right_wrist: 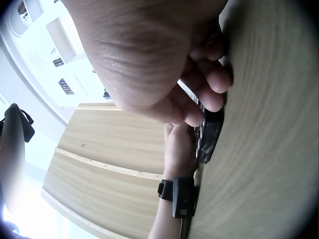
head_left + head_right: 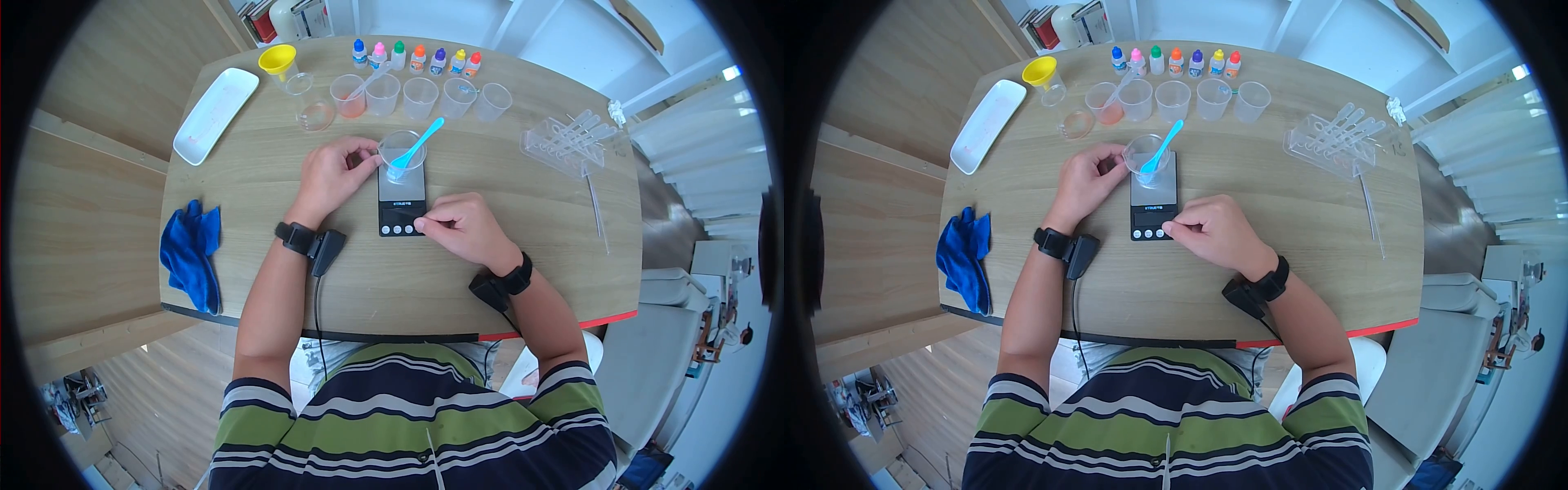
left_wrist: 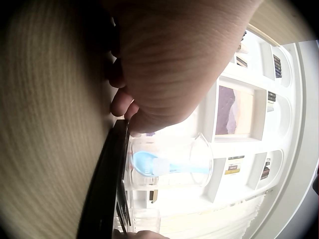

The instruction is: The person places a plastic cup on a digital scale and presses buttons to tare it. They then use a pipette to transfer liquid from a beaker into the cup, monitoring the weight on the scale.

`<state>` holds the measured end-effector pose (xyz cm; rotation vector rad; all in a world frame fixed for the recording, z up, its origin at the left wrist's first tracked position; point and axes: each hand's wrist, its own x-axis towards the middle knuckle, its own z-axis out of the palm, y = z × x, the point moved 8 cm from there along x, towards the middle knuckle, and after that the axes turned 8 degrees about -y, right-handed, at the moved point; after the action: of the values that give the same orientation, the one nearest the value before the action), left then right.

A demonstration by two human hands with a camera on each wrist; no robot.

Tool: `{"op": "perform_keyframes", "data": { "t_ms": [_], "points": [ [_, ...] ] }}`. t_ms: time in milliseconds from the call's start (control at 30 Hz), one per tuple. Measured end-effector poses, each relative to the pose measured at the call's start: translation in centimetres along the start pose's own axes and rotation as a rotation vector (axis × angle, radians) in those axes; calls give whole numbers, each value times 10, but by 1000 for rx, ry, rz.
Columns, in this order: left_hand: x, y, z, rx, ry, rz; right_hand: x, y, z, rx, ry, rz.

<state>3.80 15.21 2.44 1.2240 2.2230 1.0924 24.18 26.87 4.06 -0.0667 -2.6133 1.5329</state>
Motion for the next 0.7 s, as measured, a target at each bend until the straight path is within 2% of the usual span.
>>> {"op": "perform_keyframes", "data": {
  "t_ms": [133,200,333,500,700],
  "points": [
    [0,1,0,-7,5,4,-1,6,0,39,2,20],
    [0,0,-1,-4,2,3,-2,5,1,38,-54,53],
    [0,0,0,19,2,0,-1,1,1,63,-22,10],
    [0,-1,0,4,0,-4,-4,14,5,78,-2,191],
    [0,1,0,11,1,-2,-5,13,5,48,35,206]
  ]
}}
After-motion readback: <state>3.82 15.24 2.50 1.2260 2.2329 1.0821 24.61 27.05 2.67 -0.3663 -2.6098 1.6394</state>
